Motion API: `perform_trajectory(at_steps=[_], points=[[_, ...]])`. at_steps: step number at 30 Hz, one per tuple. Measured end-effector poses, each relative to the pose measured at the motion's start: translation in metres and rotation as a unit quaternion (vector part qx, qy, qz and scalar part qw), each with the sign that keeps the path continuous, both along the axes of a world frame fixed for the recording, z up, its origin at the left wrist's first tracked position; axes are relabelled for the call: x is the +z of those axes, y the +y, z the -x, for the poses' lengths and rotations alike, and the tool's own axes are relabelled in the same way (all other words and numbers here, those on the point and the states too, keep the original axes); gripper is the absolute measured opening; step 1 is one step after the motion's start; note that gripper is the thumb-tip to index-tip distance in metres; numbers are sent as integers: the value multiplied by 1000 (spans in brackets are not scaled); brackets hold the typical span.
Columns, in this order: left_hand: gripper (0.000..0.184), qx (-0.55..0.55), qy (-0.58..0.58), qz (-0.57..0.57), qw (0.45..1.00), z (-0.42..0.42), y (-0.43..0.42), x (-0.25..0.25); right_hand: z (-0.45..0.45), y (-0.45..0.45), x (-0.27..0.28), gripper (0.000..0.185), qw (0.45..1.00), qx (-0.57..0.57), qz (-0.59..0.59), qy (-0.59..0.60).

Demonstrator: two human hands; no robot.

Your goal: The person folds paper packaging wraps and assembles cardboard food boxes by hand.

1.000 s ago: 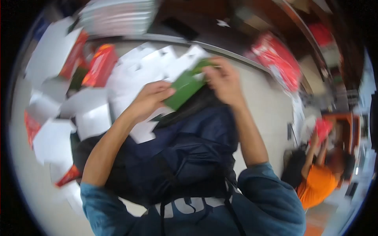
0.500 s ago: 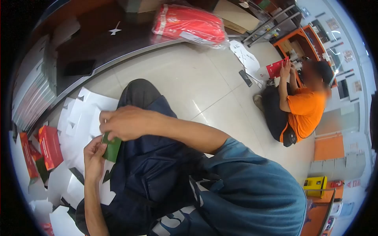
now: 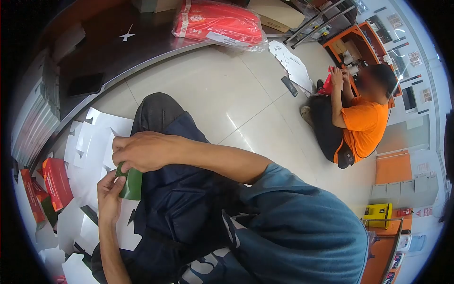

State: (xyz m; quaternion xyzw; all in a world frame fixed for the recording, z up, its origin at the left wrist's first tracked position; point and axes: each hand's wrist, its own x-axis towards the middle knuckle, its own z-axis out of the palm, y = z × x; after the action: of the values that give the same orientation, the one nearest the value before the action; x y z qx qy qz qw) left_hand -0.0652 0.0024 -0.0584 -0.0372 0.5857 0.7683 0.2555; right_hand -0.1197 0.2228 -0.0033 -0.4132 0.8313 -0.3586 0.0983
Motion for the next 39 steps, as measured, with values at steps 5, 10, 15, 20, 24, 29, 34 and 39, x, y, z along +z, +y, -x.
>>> perform_trajectory(at_steps=[5,10,15,20,24,29,34,39], points=[[20,-20,65,0,998,3,-17,-23,2,-4,2,18,995,63,-63,35],[23,-26,37,-46,998,2,-6,14,-4,-2,5,66,999,35,-36,-2],[22,-17,251,181,951,-15,10,22,18,5,-33,136,995,-41,85,25],[14,-39,368,202,907,-22,16,41,34,-9,-31,134,908,14,209,-364],[17,-123,362,160,910,-37,40,30,37,-32,-15,108,814,-120,228,-521],[22,-160,283,104,940,-35,34,20,48,-58,-30,55,863,-149,206,-437],[69,96,-39,-367,924,10,-22,53,30,-42,29,28,954,50,261,-136],[46,195,66,-109,973,16,-100,40,-8,-65,47,27,934,96,328,104]])
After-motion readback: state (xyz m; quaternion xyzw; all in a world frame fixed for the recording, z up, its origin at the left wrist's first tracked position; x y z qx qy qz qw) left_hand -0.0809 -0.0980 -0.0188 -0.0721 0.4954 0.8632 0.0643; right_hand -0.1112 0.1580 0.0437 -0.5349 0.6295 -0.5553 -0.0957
